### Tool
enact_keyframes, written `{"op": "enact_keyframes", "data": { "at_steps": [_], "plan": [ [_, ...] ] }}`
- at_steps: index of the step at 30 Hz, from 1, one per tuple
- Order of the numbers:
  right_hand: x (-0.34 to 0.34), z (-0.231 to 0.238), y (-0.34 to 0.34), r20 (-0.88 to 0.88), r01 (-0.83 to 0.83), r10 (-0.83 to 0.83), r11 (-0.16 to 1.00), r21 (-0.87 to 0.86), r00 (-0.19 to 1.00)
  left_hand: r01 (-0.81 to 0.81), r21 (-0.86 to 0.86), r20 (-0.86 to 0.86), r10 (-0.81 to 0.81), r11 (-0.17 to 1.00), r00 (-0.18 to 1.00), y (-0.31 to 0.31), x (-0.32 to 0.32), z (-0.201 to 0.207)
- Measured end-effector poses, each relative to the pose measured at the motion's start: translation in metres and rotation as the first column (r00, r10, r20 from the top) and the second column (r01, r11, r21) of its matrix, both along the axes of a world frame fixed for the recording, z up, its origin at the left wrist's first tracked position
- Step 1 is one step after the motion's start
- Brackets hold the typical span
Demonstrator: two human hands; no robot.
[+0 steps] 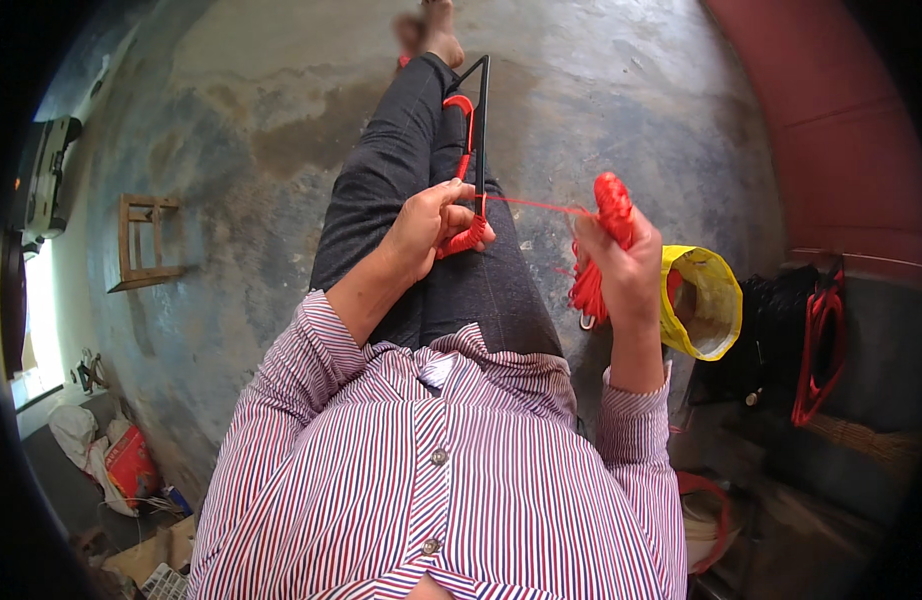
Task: Tying red nylon string around a red plastic hoop for manual assembly.
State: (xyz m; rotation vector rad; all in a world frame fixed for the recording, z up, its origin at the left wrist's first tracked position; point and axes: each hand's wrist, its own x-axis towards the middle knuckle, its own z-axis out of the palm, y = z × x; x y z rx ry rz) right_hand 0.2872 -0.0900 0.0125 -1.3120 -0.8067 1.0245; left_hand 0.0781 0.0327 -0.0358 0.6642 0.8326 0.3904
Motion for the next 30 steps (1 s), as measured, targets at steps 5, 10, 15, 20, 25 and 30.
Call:
{"op": "enact_keyframes", "data": {
  "at_steps": [5,10,15,20,25,30],
  "plan": [
    [-0.010,0.007,-0.034,0.071,0.034,-0.033,0.999,-0.002,0.997,0.010,0.044,-0.019,-0.009,0.999,1.000,0.000,0.005,-0.010],
    [0.011,-0.014,-0.053,-0.130,0.212,-0.208,0.977,0.018,0.969,0.005,0.045,-0.005,-0.005,0.999,1.000,0.002,0.001,-0.010],
    [0.031,-0.045,-0.039,-0.071,0.198,-0.221,0.950,-0.240,0.973,-0.127,0.079,0.003,0.127,0.989,0.992,-0.005,-0.004,-0.007],
    [-0.011,-0.011,-0.021,0.180,-0.066,0.092,0.987,-0.143,0.979,0.165,0.901,-0.236,0.132,0.402,0.963,-0.024,-0.006,0.017],
    [-0.075,0.011,-0.007,-0.442,-0.110,0.089,0.994,-0.022,0.892,0.144,0.927,-0.103,-0.135,0.346,0.986,-0.058,0.013,0.060],
    [-0.056,-0.033,-0.003,-0.543,-0.355,0.529,0.846,0.397,0.652,-0.039,0.850,0.151,-0.173,0.525,0.973,-0.050,0.006,0.070]
  ]
}}
